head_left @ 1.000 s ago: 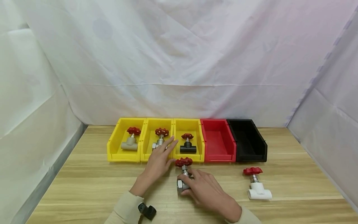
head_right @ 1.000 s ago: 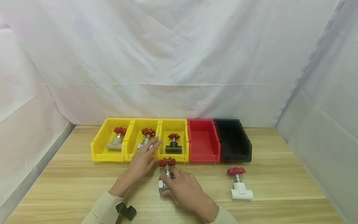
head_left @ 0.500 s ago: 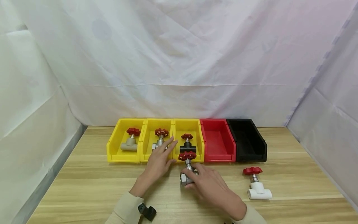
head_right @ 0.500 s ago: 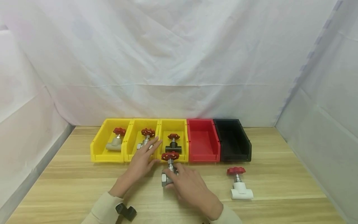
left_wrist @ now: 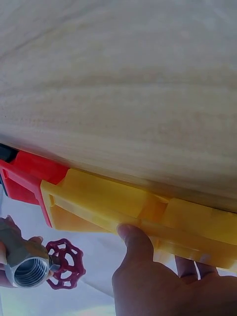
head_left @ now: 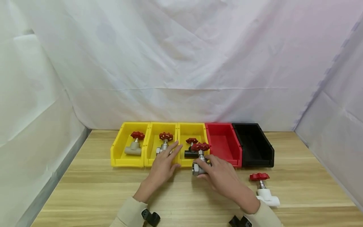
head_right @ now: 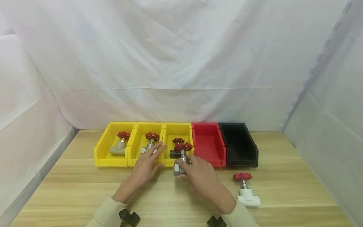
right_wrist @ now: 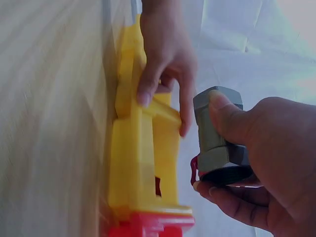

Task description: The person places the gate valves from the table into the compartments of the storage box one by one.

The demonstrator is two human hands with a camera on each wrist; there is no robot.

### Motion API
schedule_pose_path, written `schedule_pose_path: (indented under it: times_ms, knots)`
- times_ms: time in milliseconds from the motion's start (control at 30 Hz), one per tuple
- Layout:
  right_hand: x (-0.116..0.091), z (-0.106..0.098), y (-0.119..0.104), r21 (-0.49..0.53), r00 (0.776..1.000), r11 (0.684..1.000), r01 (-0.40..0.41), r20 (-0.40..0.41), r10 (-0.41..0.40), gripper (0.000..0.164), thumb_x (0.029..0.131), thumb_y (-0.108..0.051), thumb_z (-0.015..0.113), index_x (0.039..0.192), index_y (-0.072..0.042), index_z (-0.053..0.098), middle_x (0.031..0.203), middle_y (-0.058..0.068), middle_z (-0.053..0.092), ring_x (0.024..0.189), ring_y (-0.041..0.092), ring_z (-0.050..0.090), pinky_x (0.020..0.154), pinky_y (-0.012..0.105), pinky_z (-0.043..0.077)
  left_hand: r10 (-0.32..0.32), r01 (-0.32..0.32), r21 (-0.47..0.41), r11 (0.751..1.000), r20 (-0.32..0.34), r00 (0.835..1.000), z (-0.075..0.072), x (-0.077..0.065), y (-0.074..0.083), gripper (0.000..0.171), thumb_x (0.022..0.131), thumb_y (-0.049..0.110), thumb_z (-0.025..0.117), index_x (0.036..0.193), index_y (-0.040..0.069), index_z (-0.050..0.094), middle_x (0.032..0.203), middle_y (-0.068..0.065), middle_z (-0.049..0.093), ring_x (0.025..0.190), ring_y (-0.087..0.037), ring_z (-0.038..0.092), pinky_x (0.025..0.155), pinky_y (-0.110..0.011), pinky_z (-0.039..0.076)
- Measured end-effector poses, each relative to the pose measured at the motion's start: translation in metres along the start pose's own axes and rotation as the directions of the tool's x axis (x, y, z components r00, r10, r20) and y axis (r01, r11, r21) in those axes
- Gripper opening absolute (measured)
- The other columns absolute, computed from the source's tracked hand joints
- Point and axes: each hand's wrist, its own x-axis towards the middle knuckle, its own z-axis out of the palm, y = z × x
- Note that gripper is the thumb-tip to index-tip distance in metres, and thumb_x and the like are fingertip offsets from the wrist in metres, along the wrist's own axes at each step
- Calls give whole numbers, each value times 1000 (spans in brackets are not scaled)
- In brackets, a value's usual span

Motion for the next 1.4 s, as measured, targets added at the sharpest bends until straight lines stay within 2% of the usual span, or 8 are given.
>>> schedule_pose_path:
  times_ms: [167, 400, 667, 967, 1167, 1400]
  knots:
    - [5, -5, 13, -25, 996, 999, 34, -80, -36, 50, 79, -37, 78, 124, -25, 61, 96, 6, 56, 59, 10, 42, 45, 15, 33, 0, 0, 6, 1000, -2, 1000, 0, -1, 0, 76, 81, 19, 78, 147, 20, 39, 150, -4, 35, 111, -33, 55, 91, -46, 45]
    - [10, -11, 30, -46, 995, 999, 25, -91, -29, 51, 77, -36, 79, 124, -25, 61, 105, 10, 59, 65, 15, 51, 50, 20, 43, 21, -21, 2, 1000, -23, 1000, 0, 0, -1, 76, 80, 18, 78, 147, 18, 40, 149, -6, 37, 101, -30, 57, 85, -44, 46]
    - [10, -8, 46, -58, 991, 998, 29, -126, -36, 53, 76, -32, 81, 124, -23, 61, 108, 11, 58, 68, 19, 54, 53, 28, 48, 17, -17, 21, 1000, 4, 1000, 3, -1, -4, 76, 83, 22, 76, 148, 19, 37, 151, -5, 34, 98, -28, 57, 86, -41, 46]
    - [9, -7, 68, -97, 993, 995, 7, -114, -18, 57, 75, -31, 81, 127, -21, 59, 105, 11, 57, 67, 19, 50, 50, 27, 46, 45, -44, 16, 999, -27, 999, 2, -1, -2, 77, 80, 20, 78, 147, 17, 40, 149, -7, 37, 96, -28, 58, 83, -41, 47]
    - [6, -4, 81, -102, 995, 995, -7, -101, -3, 58, 77, -31, 80, 129, -23, 56, 99, 7, 54, 67, 17, 47, 53, 27, 45, 52, -51, 28, 998, -28, 998, 1, 0, -1, 77, 80, 19, 78, 147, 16, 39, 149, -7, 37, 94, -27, 57, 81, -40, 47]
    - [2, 0, 91, -91, 995, 995, -34, -94, 25, 56, 78, -30, 79, 129, -23, 56, 100, 7, 54, 68, 18, 47, 54, 28, 45, 55, -54, 36, 998, -32, 998, 1, -1, -1, 76, 80, 20, 79, 146, 15, 41, 149, -7, 37, 97, -28, 58, 82, -40, 47]
